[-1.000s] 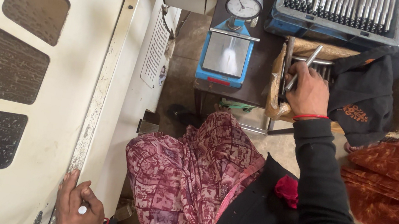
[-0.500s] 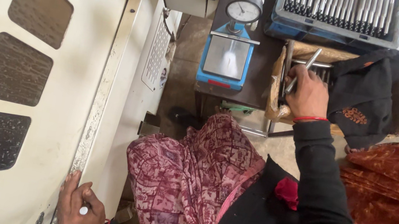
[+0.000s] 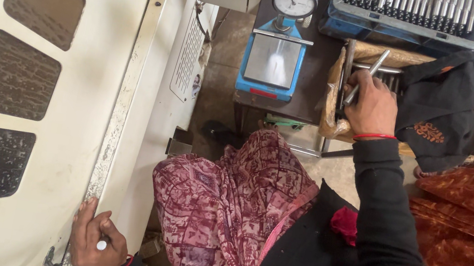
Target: The person picks up cylindrical metal rods from a cardboard box, places them into a machine, and then removes them. The person also uses a dial indicator to measure the rods and places them back into the box.
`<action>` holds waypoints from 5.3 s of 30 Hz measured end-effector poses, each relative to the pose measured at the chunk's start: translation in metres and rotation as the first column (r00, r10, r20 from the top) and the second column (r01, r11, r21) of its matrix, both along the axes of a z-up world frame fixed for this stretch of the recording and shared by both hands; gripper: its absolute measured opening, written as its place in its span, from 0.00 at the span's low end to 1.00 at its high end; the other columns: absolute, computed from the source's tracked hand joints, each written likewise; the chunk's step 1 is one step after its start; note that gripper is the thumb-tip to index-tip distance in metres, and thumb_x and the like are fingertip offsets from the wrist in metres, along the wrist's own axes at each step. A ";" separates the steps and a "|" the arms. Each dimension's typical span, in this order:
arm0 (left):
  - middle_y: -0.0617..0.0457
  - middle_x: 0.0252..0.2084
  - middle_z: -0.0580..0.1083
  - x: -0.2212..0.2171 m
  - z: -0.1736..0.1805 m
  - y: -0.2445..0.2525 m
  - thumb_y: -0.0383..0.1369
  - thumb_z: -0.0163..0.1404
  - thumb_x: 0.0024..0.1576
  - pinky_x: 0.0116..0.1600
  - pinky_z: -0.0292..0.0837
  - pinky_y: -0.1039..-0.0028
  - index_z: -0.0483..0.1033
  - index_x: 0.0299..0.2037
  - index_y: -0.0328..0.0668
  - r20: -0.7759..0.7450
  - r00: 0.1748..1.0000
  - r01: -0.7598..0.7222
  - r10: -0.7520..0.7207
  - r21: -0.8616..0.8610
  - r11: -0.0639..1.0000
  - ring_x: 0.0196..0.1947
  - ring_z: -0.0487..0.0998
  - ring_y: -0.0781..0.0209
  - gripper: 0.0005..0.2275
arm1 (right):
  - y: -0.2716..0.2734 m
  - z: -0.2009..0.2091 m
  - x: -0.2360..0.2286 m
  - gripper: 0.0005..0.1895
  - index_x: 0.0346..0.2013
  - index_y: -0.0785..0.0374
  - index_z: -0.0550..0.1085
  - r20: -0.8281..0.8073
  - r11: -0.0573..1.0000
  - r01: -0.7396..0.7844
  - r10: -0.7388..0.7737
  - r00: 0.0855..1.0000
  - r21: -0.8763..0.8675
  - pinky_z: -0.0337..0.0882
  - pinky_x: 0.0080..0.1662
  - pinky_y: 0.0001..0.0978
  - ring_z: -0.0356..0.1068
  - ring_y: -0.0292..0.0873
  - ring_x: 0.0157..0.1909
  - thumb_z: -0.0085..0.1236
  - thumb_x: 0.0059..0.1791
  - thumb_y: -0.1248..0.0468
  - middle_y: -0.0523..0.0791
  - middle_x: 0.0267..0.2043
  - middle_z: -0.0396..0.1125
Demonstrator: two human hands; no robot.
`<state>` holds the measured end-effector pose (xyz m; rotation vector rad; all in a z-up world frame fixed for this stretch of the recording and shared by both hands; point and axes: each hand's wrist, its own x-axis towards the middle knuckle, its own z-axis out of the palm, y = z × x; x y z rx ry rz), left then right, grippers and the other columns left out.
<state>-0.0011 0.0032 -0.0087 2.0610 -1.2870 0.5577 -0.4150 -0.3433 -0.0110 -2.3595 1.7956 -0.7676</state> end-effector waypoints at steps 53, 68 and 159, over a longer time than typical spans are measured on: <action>0.47 0.50 0.80 -0.004 0.011 -0.010 0.32 0.44 0.71 0.60 0.78 0.58 0.79 0.32 0.33 -0.006 1.000 -0.005 0.005 -0.084 0.996 0.53 0.82 0.43 0.17 | -0.002 -0.013 -0.010 0.08 0.43 0.60 0.73 -0.002 0.994 -0.090 0.090 0.996 -0.055 0.68 0.45 0.53 0.71 0.61 0.45 0.64 0.55 0.62 0.52 0.42 0.71; 0.50 0.52 0.80 0.012 -0.002 0.002 0.29 0.49 0.66 0.61 0.77 0.56 0.79 0.33 0.37 0.017 1.000 -0.017 0.018 -0.064 0.998 0.54 0.82 0.48 0.10 | 0.018 -0.001 -0.008 0.19 0.53 0.82 0.72 -0.053 0.907 -0.086 0.070 0.996 -0.413 0.73 0.42 0.48 0.74 0.60 0.41 0.63 0.59 0.65 0.56 0.44 0.75; 0.32 0.50 0.76 0.027 0.013 0.008 0.47 0.36 0.76 0.52 0.80 0.68 0.71 0.46 0.18 -0.678 0.675 0.146 -0.292 -0.264 0.953 0.47 0.81 0.48 0.28 | -0.044 -0.055 -0.237 0.21 0.38 0.57 0.72 0.840 0.977 -0.080 -0.212 -0.499 0.198 0.58 0.33 0.36 0.54 0.41 0.25 0.47 0.63 0.45 0.40 0.24 0.57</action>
